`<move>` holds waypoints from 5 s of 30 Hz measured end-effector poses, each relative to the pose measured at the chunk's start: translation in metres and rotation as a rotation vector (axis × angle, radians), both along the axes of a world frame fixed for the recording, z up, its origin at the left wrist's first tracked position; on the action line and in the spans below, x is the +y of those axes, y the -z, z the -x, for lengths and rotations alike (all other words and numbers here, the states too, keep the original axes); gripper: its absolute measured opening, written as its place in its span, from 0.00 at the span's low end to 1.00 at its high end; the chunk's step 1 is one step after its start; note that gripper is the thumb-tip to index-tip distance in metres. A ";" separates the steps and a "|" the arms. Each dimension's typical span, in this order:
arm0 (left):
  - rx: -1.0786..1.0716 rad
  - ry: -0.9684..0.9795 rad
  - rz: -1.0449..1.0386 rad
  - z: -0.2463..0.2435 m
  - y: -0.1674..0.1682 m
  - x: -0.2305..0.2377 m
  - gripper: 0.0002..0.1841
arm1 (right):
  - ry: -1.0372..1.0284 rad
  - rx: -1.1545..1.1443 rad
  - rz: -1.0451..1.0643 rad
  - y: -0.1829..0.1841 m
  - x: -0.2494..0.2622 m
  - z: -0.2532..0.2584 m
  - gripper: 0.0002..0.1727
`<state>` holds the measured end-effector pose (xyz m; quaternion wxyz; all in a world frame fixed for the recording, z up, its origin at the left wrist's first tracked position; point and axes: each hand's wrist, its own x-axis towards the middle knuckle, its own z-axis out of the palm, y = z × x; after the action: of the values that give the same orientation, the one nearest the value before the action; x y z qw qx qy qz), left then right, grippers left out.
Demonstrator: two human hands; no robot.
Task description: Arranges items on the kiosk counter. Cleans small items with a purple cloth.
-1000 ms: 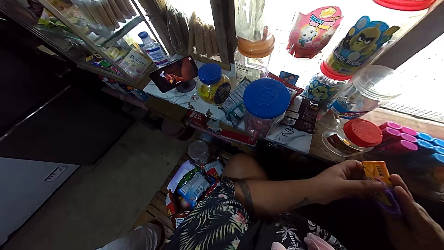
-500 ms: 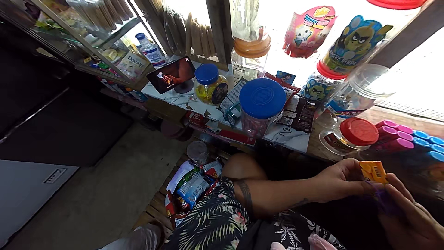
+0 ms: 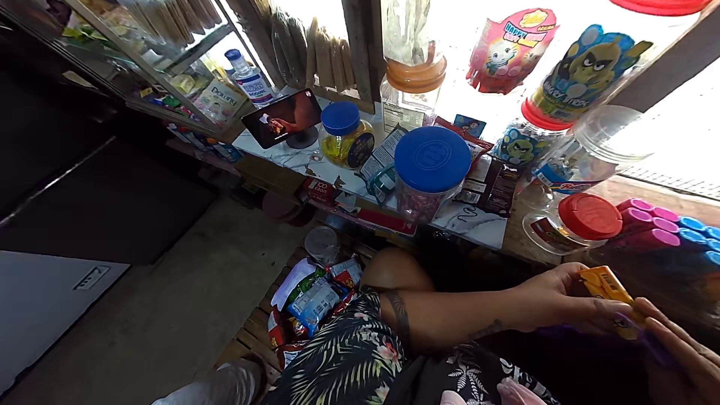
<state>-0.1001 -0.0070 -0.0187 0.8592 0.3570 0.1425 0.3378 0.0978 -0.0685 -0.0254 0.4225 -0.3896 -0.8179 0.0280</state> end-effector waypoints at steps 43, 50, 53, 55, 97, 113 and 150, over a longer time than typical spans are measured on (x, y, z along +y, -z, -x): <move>-0.060 -0.039 -0.085 -0.008 0.011 0.004 0.19 | 0.025 0.268 0.279 0.001 -0.005 0.007 0.23; -0.031 0.018 -0.026 -0.005 0.006 0.002 0.22 | 0.039 0.226 0.176 0.003 -0.005 0.005 0.21; -0.022 0.030 -0.013 -0.004 0.005 0.002 0.21 | 0.053 0.176 0.133 0.001 -0.005 0.006 0.18; -0.006 0.035 -0.010 -0.003 0.004 0.003 0.21 | 0.060 0.146 0.096 0.002 -0.005 0.004 0.17; -0.015 -0.114 -0.221 -0.002 0.008 0.009 0.05 | 0.162 0.071 0.075 0.005 -0.009 0.004 0.12; 0.182 -0.092 -0.245 -0.001 0.009 0.012 0.08 | 0.039 0.099 0.072 0.006 -0.003 0.001 0.14; 0.390 -0.180 -0.512 0.002 0.005 0.019 0.16 | 0.207 0.024 0.046 0.003 -0.009 -0.001 0.15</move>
<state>-0.1023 0.0118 -0.0241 0.6650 0.6050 0.2456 0.3624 0.0983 -0.0773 -0.0280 0.4236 -0.4812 -0.7674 0.0078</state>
